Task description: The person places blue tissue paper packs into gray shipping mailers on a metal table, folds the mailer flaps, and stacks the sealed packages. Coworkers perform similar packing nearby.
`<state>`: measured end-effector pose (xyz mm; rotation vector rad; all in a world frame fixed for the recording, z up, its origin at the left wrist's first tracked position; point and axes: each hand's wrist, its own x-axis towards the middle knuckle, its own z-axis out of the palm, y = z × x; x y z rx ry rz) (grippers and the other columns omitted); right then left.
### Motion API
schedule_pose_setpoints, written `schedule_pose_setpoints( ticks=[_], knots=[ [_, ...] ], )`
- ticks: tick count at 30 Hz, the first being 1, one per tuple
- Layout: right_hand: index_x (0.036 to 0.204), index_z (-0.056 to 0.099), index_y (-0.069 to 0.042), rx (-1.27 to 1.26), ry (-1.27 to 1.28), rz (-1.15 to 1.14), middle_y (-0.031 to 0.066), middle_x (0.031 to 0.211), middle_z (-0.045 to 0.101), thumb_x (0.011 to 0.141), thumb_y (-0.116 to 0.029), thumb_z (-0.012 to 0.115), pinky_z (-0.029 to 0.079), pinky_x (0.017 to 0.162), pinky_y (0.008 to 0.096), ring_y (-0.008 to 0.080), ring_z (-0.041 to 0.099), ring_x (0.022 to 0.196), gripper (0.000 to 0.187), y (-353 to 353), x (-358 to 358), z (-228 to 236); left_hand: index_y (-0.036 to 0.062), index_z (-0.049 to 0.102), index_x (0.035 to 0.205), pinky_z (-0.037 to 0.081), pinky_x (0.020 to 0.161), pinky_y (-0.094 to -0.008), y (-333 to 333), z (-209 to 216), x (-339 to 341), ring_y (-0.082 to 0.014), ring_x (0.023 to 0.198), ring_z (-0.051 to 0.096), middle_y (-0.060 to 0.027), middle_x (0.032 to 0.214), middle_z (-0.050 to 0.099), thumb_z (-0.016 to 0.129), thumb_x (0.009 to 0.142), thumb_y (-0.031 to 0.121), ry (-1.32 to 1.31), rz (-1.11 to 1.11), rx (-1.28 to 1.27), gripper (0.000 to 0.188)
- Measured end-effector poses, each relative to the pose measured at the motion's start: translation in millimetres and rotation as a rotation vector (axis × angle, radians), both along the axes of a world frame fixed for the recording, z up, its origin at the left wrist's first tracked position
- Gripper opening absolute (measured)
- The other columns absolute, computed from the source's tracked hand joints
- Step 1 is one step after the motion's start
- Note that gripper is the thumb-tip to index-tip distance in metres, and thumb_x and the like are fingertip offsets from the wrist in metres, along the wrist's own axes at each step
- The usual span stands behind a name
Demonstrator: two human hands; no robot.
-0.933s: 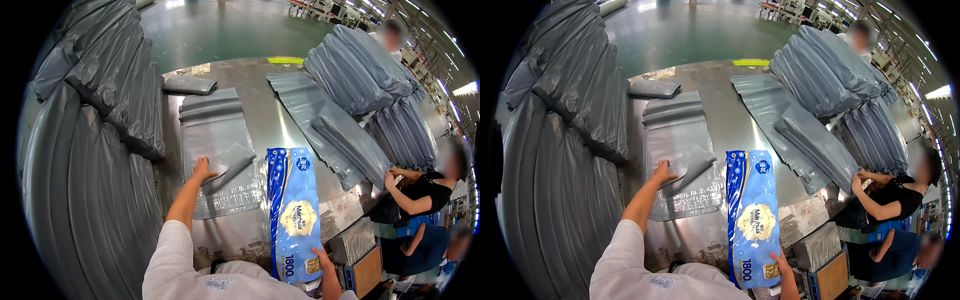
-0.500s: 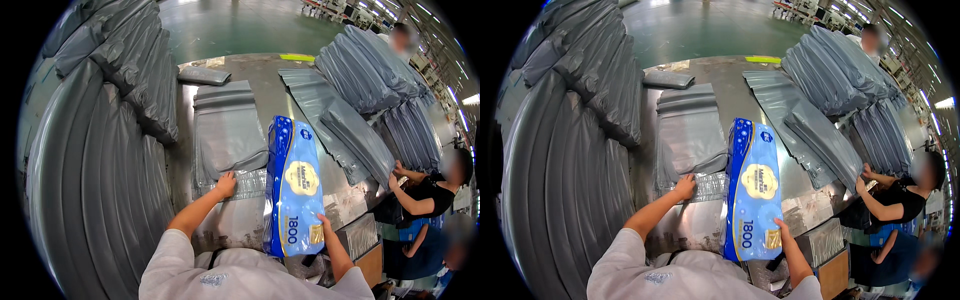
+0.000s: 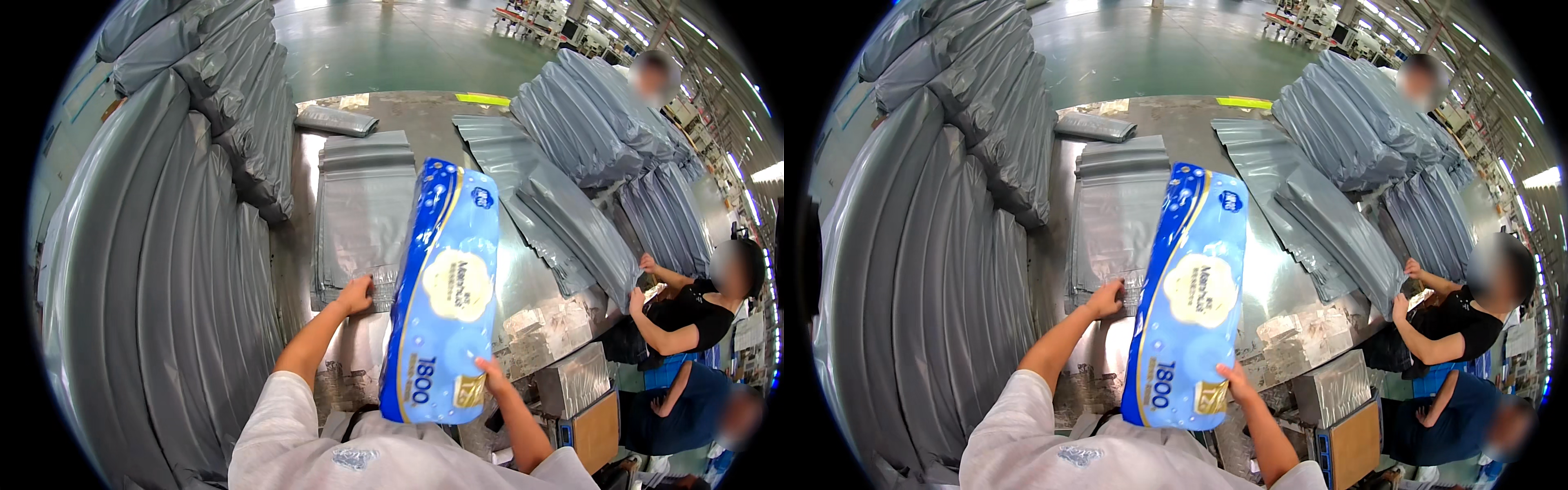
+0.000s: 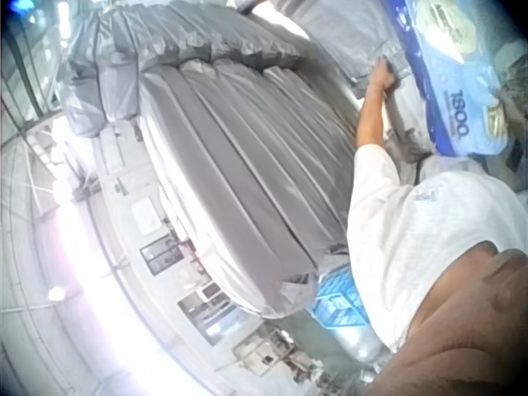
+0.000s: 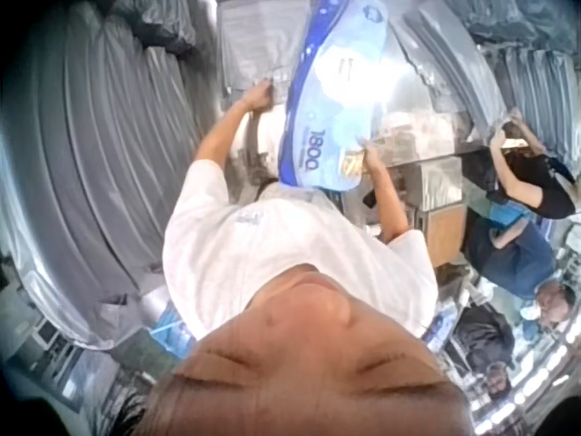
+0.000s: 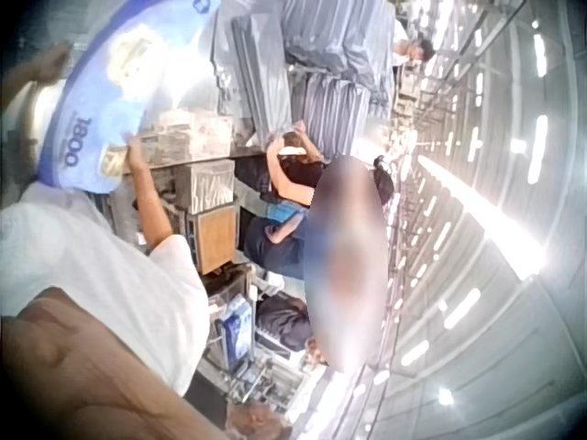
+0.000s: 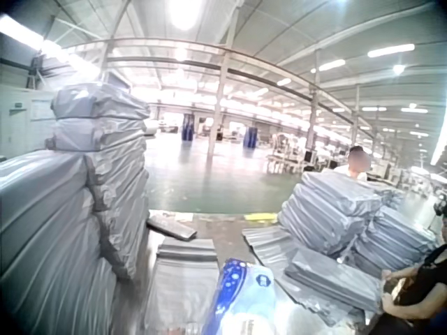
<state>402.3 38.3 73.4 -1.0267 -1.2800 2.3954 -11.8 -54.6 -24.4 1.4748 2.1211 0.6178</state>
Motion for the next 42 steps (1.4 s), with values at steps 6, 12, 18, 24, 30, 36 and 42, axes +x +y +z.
schedule_pose_setpoints(
  ticks=[6, 12, 18, 24, 30, 36, 42],
  knots=[
    [0.125, 0.036, -0.001, 0.203, -0.224, 0.505, 0.0108, 0.111, 0.051, 0.074, -0.033, 0.066, 0.036, 0.091, 0.0304, 0.0185, 0.047, 0.104, 0.067, -50, 0, -34, 0.0045, 0.038, 0.121, 0.037, 0.086, -0.041, 17, -52, -59, -0.0372, 0.095, 0.047, -0.0211, 0.104, 0.047, 0.053, 0.071, 0.004, -0.13, 0.63, 0.349, 0.052],
    [0.117, 0.052, -0.009, 0.367, -0.271, 1.275, 0.0112, 0.114, 0.054, 0.083, -0.055, 0.042, 0.034, 0.094, 0.0342, 0.0212, 0.048, 0.108, 0.058, 8, -19, -56, 0.0065, 0.036, 0.127, 0.037, 0.09, -0.0372, 24, -57, -133, -0.0342, 0.106, 0.045, -0.0199, 0.116, 0.047, 0.048, 0.078, 0.001, 0.081, 0.391, 0.341, 0.051],
    [0.072, 0.058, -0.002, 1.423, -0.383, 0.325, 0.0153, 0.07, 0.057, 0.082, -0.028, 0.05, 0.041, 0.063, 0.0415, 0.0337, 0.053, 0.069, 0.028, 117, -168, -69, 0.0046, 0.045, 0.115, 0.039, 0.089, -0.0287, 1, -32, -79, -0.0161, 0.1, 0.049, -0.0068, 0.107, 0.055, 0.048, 0.076, -0.008, -0.721, 0.437, 0.319, 0.041],
    [0.083, 0.057, -0.006, 1.895, -0.211, 0.356, 0.0122, 0.083, 0.056, 0.074, -0.016, 0.052, 0.044, 0.063, 0.0413, 0.0287, 0.055, 0.076, 0.014, 179, -293, -138, 0.0045, 0.046, 0.113, 0.039, 0.089, -0.0293, -5, -37, -61, -0.0181, 0.101, 0.049, -0.0069, 0.107, 0.053, 0.06, 0.067, -0.008, -0.521, 0.241, 0.413, 0.05],
    [0.079, 0.057, -0.004, 1.284, -0.343, 0.095, 0.0145, 0.073, 0.058, 0.075, -0.013, 0.053, 0.045, 0.061, 0.0374, 0.0298, 0.057, 0.072, 0.01, 181, -316, -111, 0.0056, 0.051, 0.087, 0.037, 0.077, -0.0392, 18, -28, -81, -0.0299, 0.088, 0.048, -0.0099, 0.089, 0.051, 0.06, 0.061, 0.003, 0.554, 0.243, 0.306, 0.028],
    [0.085, 0.051, -0.003, 1.303, -0.02, -0.133, 0.0117, 0.084, 0.057, 0.079, -0.009, 0.051, 0.045, 0.066, 0.0349, 0.0297, 0.056, 0.076, 0.008, 138, -247, -78, 0.0039, 0.045, 0.086, 0.038, 0.071, -0.034, 18, -4, -41, -0.0281, 0.076, 0.048, -0.0119, 0.076, 0.048, 0.048, 0.069, -0.002, 0.137, 0.617, 0.492, 0.018],
    [0.089, 0.047, -0.006, 1.477, 0.0, -0.114, 0.01, 0.092, 0.054, 0.075, -0.005, 0.05, 0.045, 0.066, 0.0397, 0.0303, 0.054, 0.08, 0.015, 131, -247, -84, 0.0026, 0.042, 0.089, 0.039, 0.073, -0.0358, 2, -31, -30, -0.0322, 0.075, 0.05, -0.0152, 0.08, 0.051, 0.037, 0.083, 0.019, -0.311, 0.887, 0.51, 0.018]
  ],
)
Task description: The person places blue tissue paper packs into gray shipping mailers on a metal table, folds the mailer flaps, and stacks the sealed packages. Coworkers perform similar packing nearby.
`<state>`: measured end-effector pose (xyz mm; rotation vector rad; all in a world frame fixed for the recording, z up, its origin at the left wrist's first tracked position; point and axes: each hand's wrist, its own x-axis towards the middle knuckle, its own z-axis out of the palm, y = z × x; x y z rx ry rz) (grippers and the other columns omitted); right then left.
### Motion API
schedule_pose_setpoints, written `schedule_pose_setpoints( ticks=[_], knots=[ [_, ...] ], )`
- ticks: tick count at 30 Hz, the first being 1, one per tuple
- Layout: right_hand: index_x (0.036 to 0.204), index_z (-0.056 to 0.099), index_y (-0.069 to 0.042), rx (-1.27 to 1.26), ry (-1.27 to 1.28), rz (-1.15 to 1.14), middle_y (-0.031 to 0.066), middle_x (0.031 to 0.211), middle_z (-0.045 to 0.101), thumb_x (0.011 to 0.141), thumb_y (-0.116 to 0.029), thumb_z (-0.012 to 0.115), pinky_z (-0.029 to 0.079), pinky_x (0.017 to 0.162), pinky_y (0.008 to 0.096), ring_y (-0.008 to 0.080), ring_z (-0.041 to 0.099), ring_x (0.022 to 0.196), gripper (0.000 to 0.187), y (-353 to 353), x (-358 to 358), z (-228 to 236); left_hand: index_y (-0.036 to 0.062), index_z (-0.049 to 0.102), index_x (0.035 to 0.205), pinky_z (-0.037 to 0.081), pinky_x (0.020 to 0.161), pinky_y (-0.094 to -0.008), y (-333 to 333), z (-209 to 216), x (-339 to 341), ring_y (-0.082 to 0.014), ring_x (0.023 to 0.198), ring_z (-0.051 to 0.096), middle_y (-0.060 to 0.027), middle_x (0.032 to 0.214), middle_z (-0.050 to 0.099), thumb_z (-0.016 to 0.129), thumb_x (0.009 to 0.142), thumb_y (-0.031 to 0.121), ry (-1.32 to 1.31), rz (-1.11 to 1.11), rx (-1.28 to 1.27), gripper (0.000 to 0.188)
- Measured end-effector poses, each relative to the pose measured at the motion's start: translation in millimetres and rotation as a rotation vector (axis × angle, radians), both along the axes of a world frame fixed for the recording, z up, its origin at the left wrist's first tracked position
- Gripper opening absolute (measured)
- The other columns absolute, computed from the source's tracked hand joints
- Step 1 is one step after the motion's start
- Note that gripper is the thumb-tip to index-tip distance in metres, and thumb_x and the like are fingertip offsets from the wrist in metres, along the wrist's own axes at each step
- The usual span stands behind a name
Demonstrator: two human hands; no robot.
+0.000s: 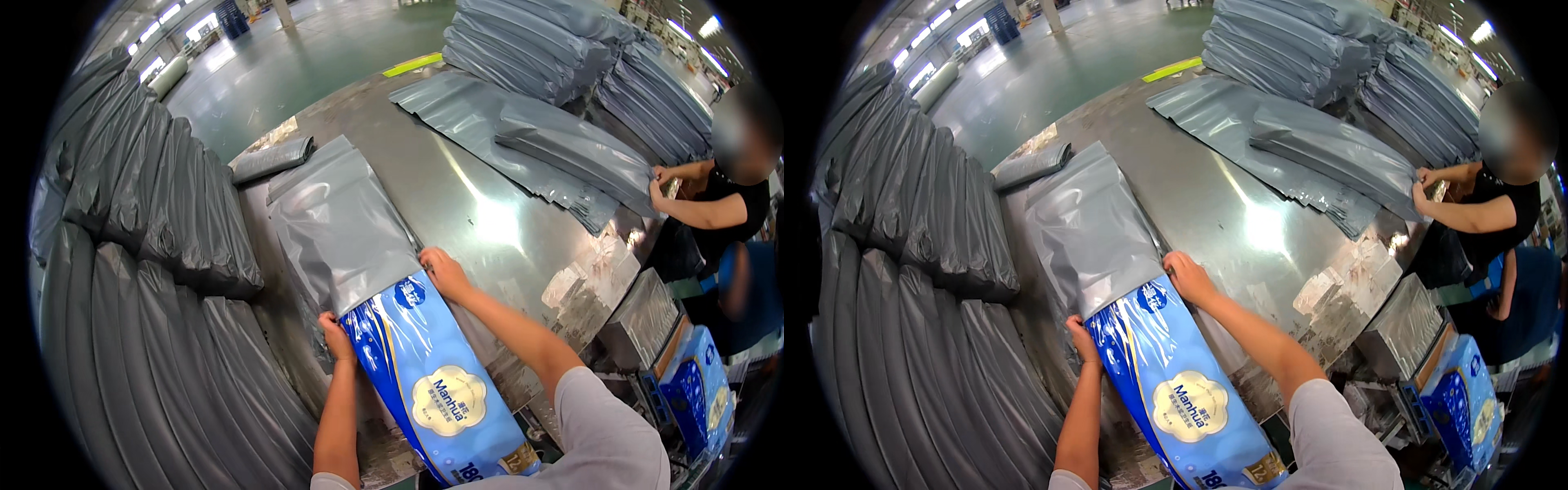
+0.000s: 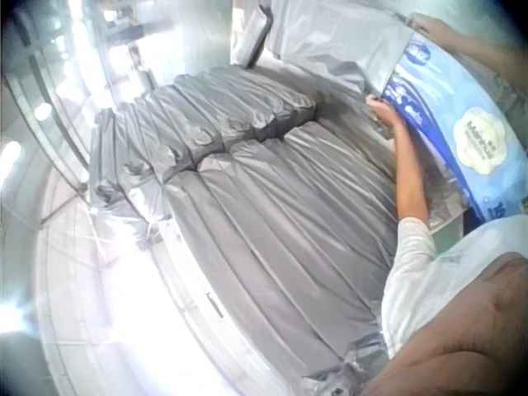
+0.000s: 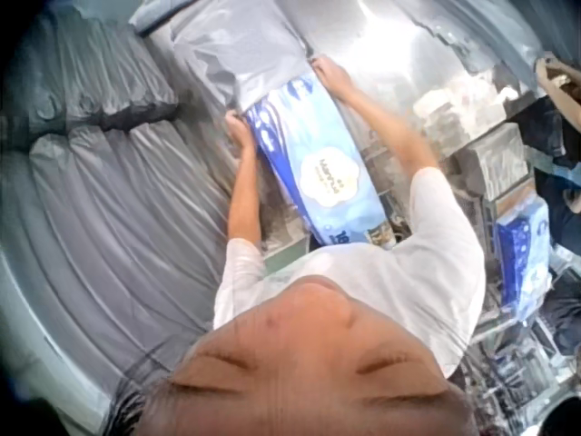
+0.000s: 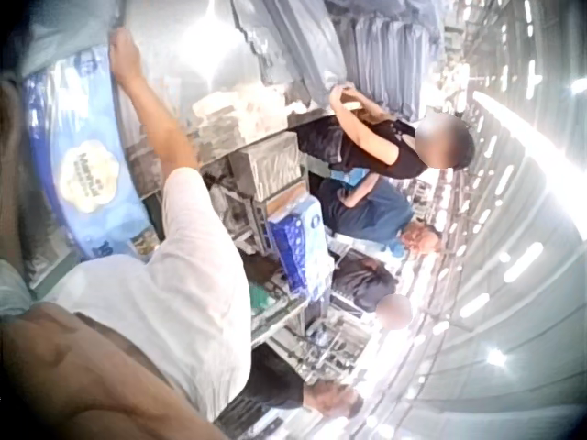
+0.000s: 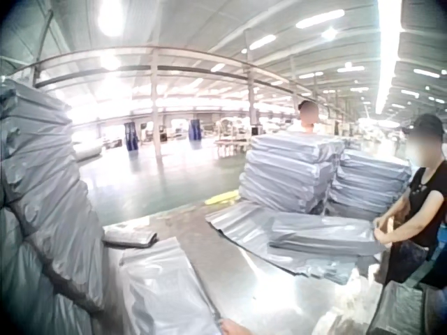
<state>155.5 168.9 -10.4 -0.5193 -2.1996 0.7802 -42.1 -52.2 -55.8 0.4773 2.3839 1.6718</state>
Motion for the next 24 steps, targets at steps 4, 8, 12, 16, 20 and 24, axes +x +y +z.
schedule_pose_setpoints(
  ticks=[4, 8, 12, 16, 20, 24],
  knots=[
    [0.091, 0.052, -0.007, 0.001, -0.474, -0.223, 0.0104, 0.086, 0.058, 0.075, -0.013, 0.049, 0.045, 0.067, 0.0415, 0.0283, 0.056, 0.083, 0.017, 18, -24, -18, 0.0048, 0.052, 0.089, 0.042, 0.076, -0.0397, -2, -53, -42, -0.0365, 0.086, 0.055, -0.0206, 0.085, 0.06, 0.029, 0.089, 0.032, -0.209, 0.062, -0.314, 0.036],
    [0.086, 0.062, -0.009, 0.163, -0.949, -0.098, 0.009, 0.084, 0.063, 0.075, -0.017, 0.049, 0.047, 0.063, 0.039, 0.0245, 0.061, 0.081, 0.019, 22, -19, -13, 0.0062, 0.06, 0.095, 0.046, 0.076, -0.0405, -1, -7, -28, -0.0345, 0.089, 0.058, -0.0198, 0.093, 0.06, 0.039, 0.084, 0.032, 0.292, -0.419, -1.083, 0.035],
    [0.077, 0.066, -0.009, 0.207, -1.047, -0.016, 0.0101, 0.08, 0.065, 0.074, -0.017, 0.049, 0.048, 0.059, 0.039, 0.0255, 0.063, 0.075, 0.019, 14, -3, -22, 0.0066, 0.061, 0.094, 0.047, 0.074, -0.0434, -5, 12, -4, -0.0345, 0.088, 0.059, -0.0194, 0.093, 0.061, 0.044, 0.08, 0.031, 0.384, -0.522, -1.166, 0.033],
    [0.076, 0.065, -0.008, 0.079, -1.024, 0.07, 0.0121, 0.078, 0.064, 0.073, -0.019, 0.049, 0.048, 0.059, 0.0397, 0.026, 0.063, 0.073, 0.02, -18, 28, -8, 0.0068, 0.061, 0.092, 0.047, 0.073, -0.0437, -40, 25, 17, -0.0351, 0.087, 0.059, -0.02, 0.091, 0.061, 0.046, 0.079, 0.03, 0.383, -0.526, -1.128, 0.031],
    [0.073, 0.065, -0.009, 0.085, -0.982, 0.125, 0.0113, 0.077, 0.064, 0.07, -0.016, 0.051, 0.048, 0.058, 0.0403, 0.0274, 0.062, 0.07, 0.016, -67, 93, -10, 0.0106, 0.061, 0.089, 0.047, 0.071, -0.0429, -84, 17, 68, -0.0332, 0.084, 0.06, -0.0158, 0.089, 0.062, 0.044, 0.08, 0.028, 0.331, -0.555, -1.22, 0.026],
    [0.07, 0.061, -0.006, 0.031, -0.845, 0.153, 0.0142, 0.07, 0.061, 0.069, -0.02, 0.053, 0.048, 0.056, 0.0425, 0.0317, 0.06, 0.066, 0.016, -133, 192, -29, 0.0102, 0.06, 0.092, 0.047, 0.069, -0.0442, -155, 37, 160, -0.0325, 0.082, 0.06, -0.0147, 0.089, 0.062, 0.045, 0.079, 0.025, 0.295, -0.576, -1.133, 0.025]
  ],
)
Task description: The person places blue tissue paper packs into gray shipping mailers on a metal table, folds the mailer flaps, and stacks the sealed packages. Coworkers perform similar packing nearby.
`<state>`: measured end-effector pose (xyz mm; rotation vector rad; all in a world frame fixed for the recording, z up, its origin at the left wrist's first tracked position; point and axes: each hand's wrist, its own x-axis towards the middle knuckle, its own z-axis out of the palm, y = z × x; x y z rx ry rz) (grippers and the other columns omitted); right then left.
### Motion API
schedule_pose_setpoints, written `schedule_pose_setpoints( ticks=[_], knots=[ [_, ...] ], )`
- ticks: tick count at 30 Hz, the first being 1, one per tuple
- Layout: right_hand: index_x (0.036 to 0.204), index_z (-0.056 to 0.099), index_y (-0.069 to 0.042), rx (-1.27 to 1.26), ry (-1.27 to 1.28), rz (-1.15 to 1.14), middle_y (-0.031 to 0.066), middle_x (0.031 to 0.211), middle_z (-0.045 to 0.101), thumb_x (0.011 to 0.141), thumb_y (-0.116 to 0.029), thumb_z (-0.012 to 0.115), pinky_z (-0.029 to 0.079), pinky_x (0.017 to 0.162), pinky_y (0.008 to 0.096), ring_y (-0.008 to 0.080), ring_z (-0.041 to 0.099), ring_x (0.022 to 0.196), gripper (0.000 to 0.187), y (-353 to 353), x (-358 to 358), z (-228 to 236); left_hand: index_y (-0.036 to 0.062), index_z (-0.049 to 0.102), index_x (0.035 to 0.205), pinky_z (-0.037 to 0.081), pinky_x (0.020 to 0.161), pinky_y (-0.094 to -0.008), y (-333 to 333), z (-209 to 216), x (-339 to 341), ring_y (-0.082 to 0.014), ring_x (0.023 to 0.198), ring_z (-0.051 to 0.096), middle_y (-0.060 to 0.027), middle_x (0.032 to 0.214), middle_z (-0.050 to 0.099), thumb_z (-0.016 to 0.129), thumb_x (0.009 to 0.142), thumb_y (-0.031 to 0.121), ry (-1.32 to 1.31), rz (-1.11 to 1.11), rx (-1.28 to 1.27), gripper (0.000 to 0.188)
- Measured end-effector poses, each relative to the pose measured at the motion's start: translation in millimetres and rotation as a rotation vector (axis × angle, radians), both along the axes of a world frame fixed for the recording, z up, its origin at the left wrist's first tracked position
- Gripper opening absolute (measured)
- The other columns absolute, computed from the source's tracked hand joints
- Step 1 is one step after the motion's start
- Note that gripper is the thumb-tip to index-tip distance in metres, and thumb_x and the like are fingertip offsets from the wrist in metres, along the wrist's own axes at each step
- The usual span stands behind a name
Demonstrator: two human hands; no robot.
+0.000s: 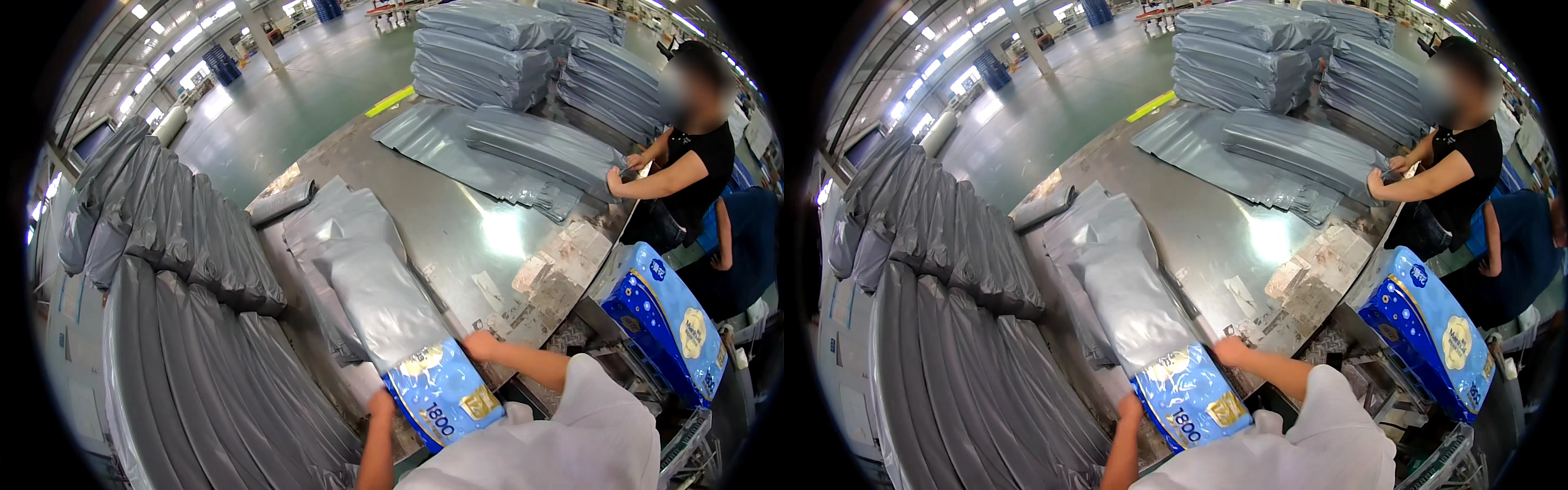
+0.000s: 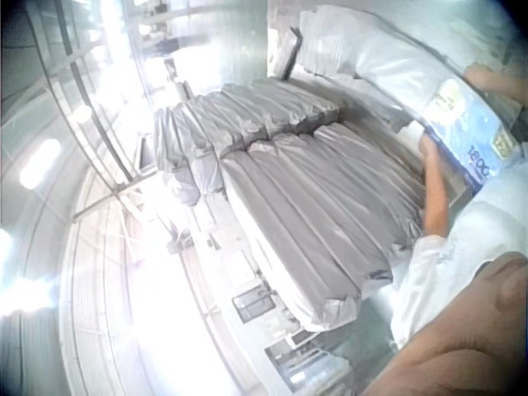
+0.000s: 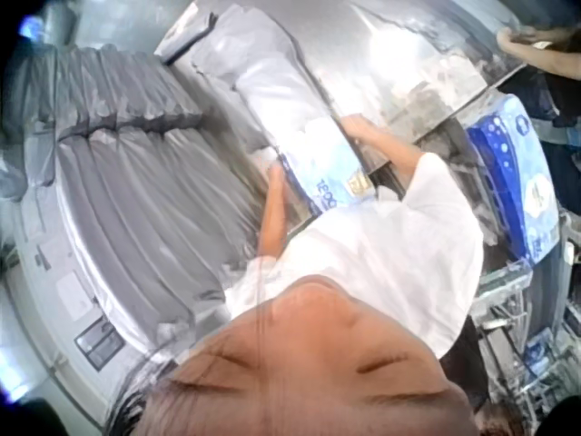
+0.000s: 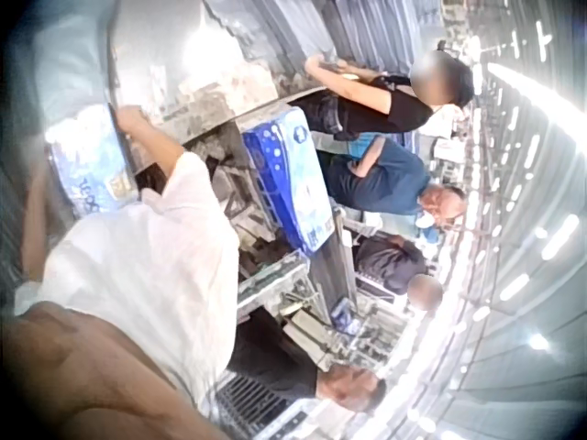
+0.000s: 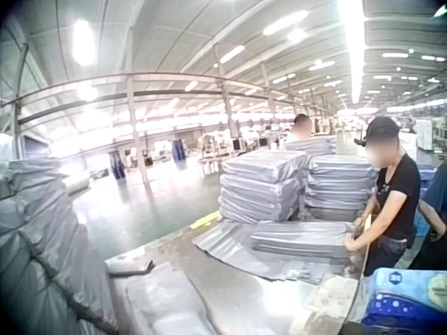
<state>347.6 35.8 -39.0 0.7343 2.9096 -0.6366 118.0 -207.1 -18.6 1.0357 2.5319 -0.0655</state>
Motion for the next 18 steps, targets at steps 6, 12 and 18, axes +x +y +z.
schedule_pose_setpoints(
  ticks=[6, 12, 18],
  knots=[
    [0.076, 0.059, -0.003, -0.15, -0.125, 0.487, 0.0123, 0.085, 0.061, 0.072, -0.017, 0.05, 0.05, 0.064, 0.0405, 0.0277, 0.057, 0.087, 0.017, -91, 120, -8, 0.0122, 0.059, 0.096, 0.044, 0.076, -0.0417, -110, 19, 95, -0.031, 0.092, 0.056, -0.0148, 0.098, 0.059, 0.043, 0.081, 0.027, -0.511, -0.15, -0.328, 0.026],
    [0.08, 0.057, -0.003, -0.326, 0.679, 0.44, 0.0136, 0.087, 0.059, 0.084, -0.022, 0.042, 0.045, 0.079, 0.0374, 0.0322, 0.055, 0.087, 0.025, -94, 60, 33, 0.008, 0.057, 0.096, 0.042, 0.08, -0.0418, -78, -40, 61, -0.0324, 0.096, 0.052, -0.0171, 0.101, 0.057, 0.043, 0.081, 0.027, -0.905, -0.397, -0.129, 0.027],
    [0.074, 0.055, 0.004, -0.293, 0.557, 0.363, 0.0218, 0.079, 0.056, 0.083, -0.026, 0.047, 0.039, 0.077, 0.0436, 0.0392, 0.05, 0.079, 0.032, -63, -23, 107, -0.0023, 0.057, 0.076, 0.044, 0.062, -0.0442, 77, 18, 44, -0.0362, 0.071, 0.057, -0.0242, 0.077, 0.057, 0.04, 0.085, 0.018, -0.124, -0.614, 0.493, 0.028]
  ],
)
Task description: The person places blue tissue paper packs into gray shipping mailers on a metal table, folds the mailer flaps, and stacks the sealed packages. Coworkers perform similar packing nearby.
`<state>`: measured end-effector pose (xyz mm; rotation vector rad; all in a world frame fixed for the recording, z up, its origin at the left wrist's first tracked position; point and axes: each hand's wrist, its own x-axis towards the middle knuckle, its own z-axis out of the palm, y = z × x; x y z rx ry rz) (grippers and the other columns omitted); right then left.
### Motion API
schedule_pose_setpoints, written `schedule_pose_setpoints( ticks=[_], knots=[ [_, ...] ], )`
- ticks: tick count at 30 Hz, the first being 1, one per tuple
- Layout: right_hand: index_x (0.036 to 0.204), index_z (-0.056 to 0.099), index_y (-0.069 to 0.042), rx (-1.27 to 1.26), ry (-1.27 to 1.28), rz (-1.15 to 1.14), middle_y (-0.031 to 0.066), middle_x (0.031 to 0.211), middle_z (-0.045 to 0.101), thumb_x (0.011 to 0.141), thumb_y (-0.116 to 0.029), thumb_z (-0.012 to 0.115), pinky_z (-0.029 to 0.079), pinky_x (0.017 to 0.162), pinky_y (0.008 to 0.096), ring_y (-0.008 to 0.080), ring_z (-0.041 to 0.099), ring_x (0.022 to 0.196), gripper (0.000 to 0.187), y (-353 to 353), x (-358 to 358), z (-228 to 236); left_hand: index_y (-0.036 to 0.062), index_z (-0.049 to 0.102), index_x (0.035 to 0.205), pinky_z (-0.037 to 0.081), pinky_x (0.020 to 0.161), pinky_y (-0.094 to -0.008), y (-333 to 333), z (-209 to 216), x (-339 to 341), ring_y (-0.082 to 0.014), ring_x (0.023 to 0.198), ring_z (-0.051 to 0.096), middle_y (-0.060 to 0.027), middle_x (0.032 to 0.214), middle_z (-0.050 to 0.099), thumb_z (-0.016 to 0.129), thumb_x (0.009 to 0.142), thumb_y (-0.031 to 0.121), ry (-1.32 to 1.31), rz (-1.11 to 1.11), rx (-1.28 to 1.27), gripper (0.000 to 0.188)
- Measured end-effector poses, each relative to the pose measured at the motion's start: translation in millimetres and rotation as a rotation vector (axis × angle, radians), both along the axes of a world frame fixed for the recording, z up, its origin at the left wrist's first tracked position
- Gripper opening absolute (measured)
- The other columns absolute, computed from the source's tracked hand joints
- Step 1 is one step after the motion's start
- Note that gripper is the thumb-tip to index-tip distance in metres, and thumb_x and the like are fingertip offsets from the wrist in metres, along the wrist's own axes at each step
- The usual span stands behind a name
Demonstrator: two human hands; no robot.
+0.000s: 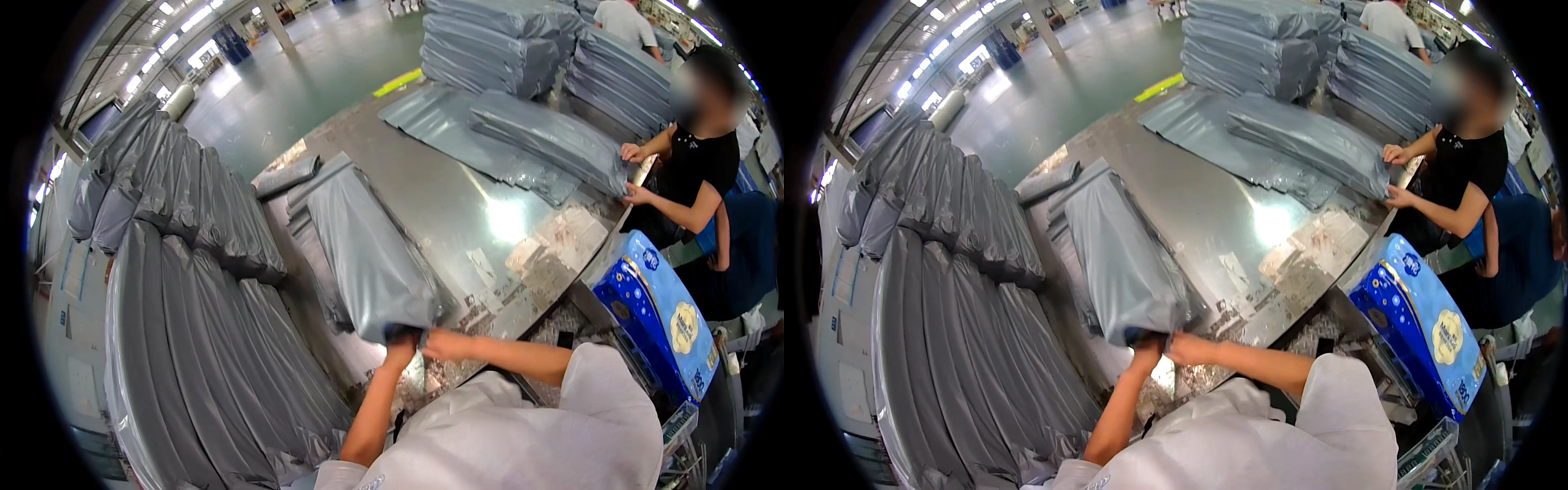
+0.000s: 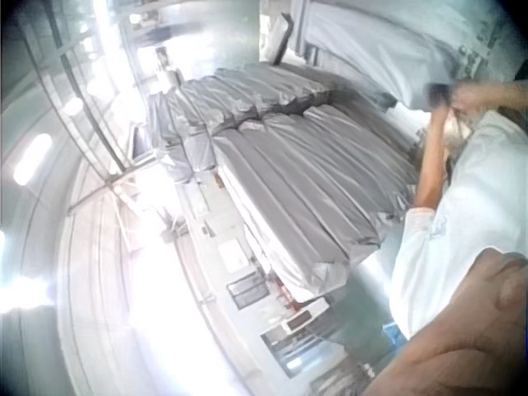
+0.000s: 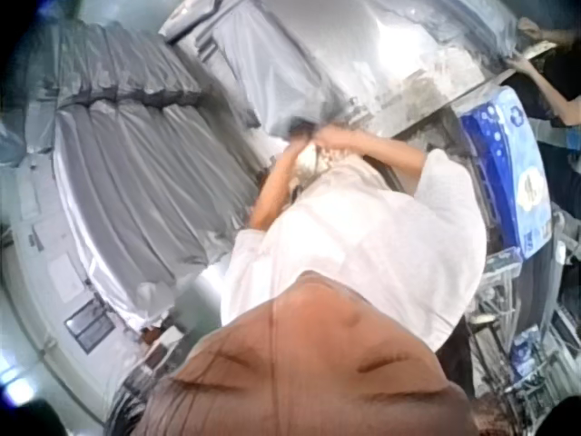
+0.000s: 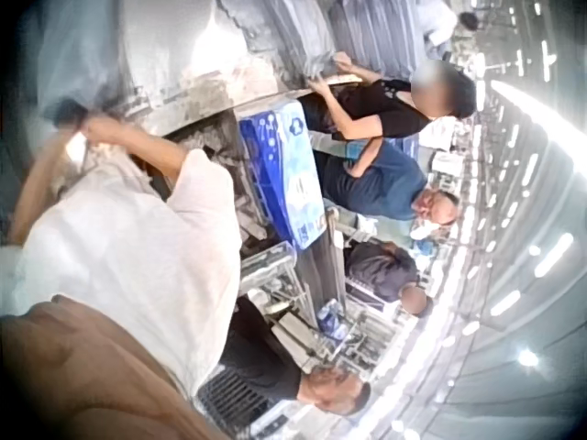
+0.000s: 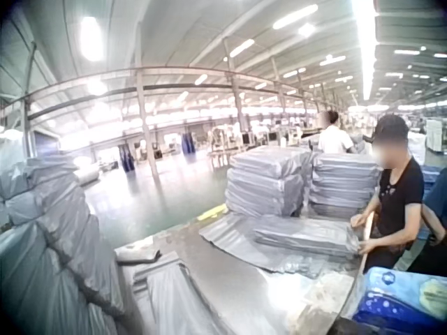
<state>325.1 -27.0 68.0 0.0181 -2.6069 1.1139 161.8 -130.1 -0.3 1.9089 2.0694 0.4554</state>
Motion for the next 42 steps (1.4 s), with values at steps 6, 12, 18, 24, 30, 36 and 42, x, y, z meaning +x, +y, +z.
schedule_pose_setpoints(
  ticks=[6, 12, 18, 24, 30, 36, 42],
  knots=[
    [0.075, 0.057, -0.001, -0.233, -0.546, -0.498, 0.0158, 0.073, 0.059, 0.084, -0.032, 0.049, 0.045, 0.065, 0.0368, 0.0293, 0.058, 0.071, 0.033, 25, 67, -80, -0.0022, 0.058, 0.069, 0.043, 0.051, -0.0382, -116, -31, -9, -0.0265, 0.055, 0.058, -0.0166, 0.067, 0.061, 0.041, 0.088, 0.033, -0.618, 0.58, -0.264, 0.044],
    [0.078, 0.062, -0.003, -0.954, -0.454, -0.445, 0.0027, 0.07, 0.061, 0.085, -0.022, 0.053, 0.042, 0.054, 0.0195, 0.0056, 0.055, 0.06, 0.022, 17, 112, -127, 0.0006, 0.051, 0.063, 0.038, 0.046, -0.0291, -199, -43, 0, -0.0166, 0.047, 0.049, -0.0082, 0.06, 0.057, 0.047, 0.087, 0.027, -0.897, 0.861, -0.247, 0.036],
    [0.084, 0.062, -0.003, -0.876, -0.387, -0.494, 0.0021, 0.07, 0.061, 0.083, -0.014, 0.052, 0.043, 0.055, 0.0221, 0.008, 0.056, 0.061, 0.015, 10, 114, -118, 0.0043, 0.057, 0.084, 0.043, 0.061, -0.032, -77, 30, 56, -0.0256, 0.068, 0.056, -0.0113, 0.077, 0.058, 0.054, 0.082, 0.018, -0.413, 0.363, 0.099, 0.014],
    [0.079, 0.059, -0.004, -0.358, -0.489, -0.556, 0.007, 0.07, 0.062, 0.08, -0.016, 0.053, 0.045, 0.055, 0.0295, 0.0143, 0.06, 0.063, 0.014, 8, 98, -79, 0.0073, 0.052, 0.104, 0.046, 0.071, -0.0345, 23, -4, 97, -0.0282, 0.087, 0.058, -0.0141, 0.093, 0.06, 0.058, 0.077, 0.012, -0.36, 0.051, -0.125, 0.028],
    [0.077, 0.058, -0.003, -0.519, -0.54, -0.518, 0.0083, 0.068, 0.062, 0.081, -0.015, 0.049, 0.046, 0.057, 0.0318, 0.0184, 0.061, 0.064, 0.015, 17, 102, -90, 0.0052, 0.052, 0.098, 0.045, 0.068, -0.0313, 46, -5, 113, -0.0242, 0.079, 0.059, -0.0113, 0.086, 0.06, 0.059, 0.076, 0.01, -0.482, 0.05, -0.222, 0.024],
    [0.077, 0.057, -0.001, -0.691, -0.421, -0.458, 0.008, 0.069, 0.063, 0.081, -0.011, 0.047, 0.046, 0.057, 0.0296, 0.0162, 0.061, 0.061, 0.015, 5, 99, -92, 0.0057, 0.05, 0.084, 0.042, 0.061, -0.0338, 34, 15, 113, -0.0267, 0.071, 0.055, -0.0104, 0.077, 0.056, 0.058, 0.076, 0.011, -0.403, 0.011, -0.143, 0.013],
    [0.072, 0.053, 0.0, -1.089, -0.4, -0.664, 0.0117, 0.075, 0.063, 0.078, -0.008, 0.042, 0.046, 0.052, 0.0247, 0.0162, 0.061, 0.06, 0.014, 1, 92, -125, 0.0066, 0.046, 0.082, 0.042, 0.058, -0.0337, -60, -16, 88, -0.0223, 0.067, 0.055, -0.0089, 0.072, 0.052, 0.054, 0.081, 0.014, -0.447, 0.153, -0.077, 0.01]
  ],
)
